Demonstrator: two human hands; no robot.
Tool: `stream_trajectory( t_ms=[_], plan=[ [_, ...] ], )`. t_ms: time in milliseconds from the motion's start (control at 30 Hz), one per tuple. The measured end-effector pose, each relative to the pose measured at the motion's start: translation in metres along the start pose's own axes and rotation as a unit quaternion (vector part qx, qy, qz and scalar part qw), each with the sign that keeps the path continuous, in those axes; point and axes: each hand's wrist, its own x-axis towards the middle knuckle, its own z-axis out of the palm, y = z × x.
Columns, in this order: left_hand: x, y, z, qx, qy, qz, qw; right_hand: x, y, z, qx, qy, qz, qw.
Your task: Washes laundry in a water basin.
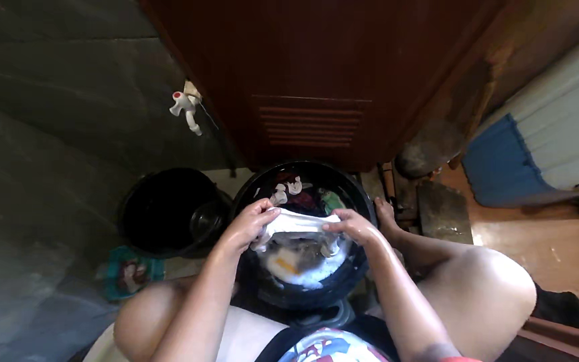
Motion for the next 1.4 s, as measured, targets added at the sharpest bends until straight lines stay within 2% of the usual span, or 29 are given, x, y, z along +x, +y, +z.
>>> stream_trajectory(
  t_ms=[67,167,267,367,533,600,667,800,967,1033,1100,1200,1300,1400],
  plan=[
    [0.000,-0.004,-0.008,0.002,0.003,0.022,1.000,-0.006,-0.018,-0.002,0.017,0.030,-0.036,0.999],
    [-0.004,0.004,-0.023,-0.014,-0.051,0.046,0.998,-0.010,-0.054,-0.002,0.046,0.074,-0.094,0.992],
    [-0.011,0.019,-0.032,0.115,-0.090,0.036,0.989,-0.010,-0.076,-0.005,0.073,0.084,-0.134,0.985],
    [-0.007,0.020,-0.029,0.221,-0.081,0.038,0.971,-0.004,-0.082,-0.012,0.057,0.097,-0.153,0.982],
    [0.011,-0.004,-0.015,0.162,-0.009,0.046,0.986,0.000,-0.059,-0.021,0.009,0.186,-0.142,0.972],
    [0.016,-0.006,-0.008,0.160,-0.001,0.050,0.986,-0.003,-0.052,-0.027,0.042,0.206,-0.135,0.968],
    [0.019,-0.004,-0.004,0.156,0.015,0.087,0.984,-0.005,-0.049,-0.029,0.102,0.219,-0.142,0.960],
    [0.018,0.027,0.000,0.028,0.052,0.126,0.990,-0.010,-0.058,-0.033,0.171,0.201,-0.167,0.950],
    [0.013,0.068,0.009,-0.156,0.019,0.145,0.977,-0.006,-0.075,-0.042,0.179,0.197,-0.183,0.946],
    [0.012,0.079,0.013,-0.211,0.003,0.152,0.966,-0.008,-0.079,-0.045,0.144,0.166,-0.180,0.959],
    [0.012,0.087,0.016,-0.227,-0.020,0.148,0.962,-0.013,-0.084,-0.044,0.004,0.117,-0.152,0.981],
    [0.017,0.089,0.034,-0.213,-0.063,0.102,0.970,-0.014,-0.088,-0.017,-0.199,0.121,-0.115,0.966],
    [0.022,0.087,0.051,-0.251,-0.076,0.056,0.963,-0.006,-0.074,0.024,-0.215,0.170,-0.127,0.953],
    [0.020,0.090,0.057,-0.277,-0.096,0.052,0.954,0.001,-0.043,0.051,-0.187,0.123,-0.088,0.971]
  ],
)
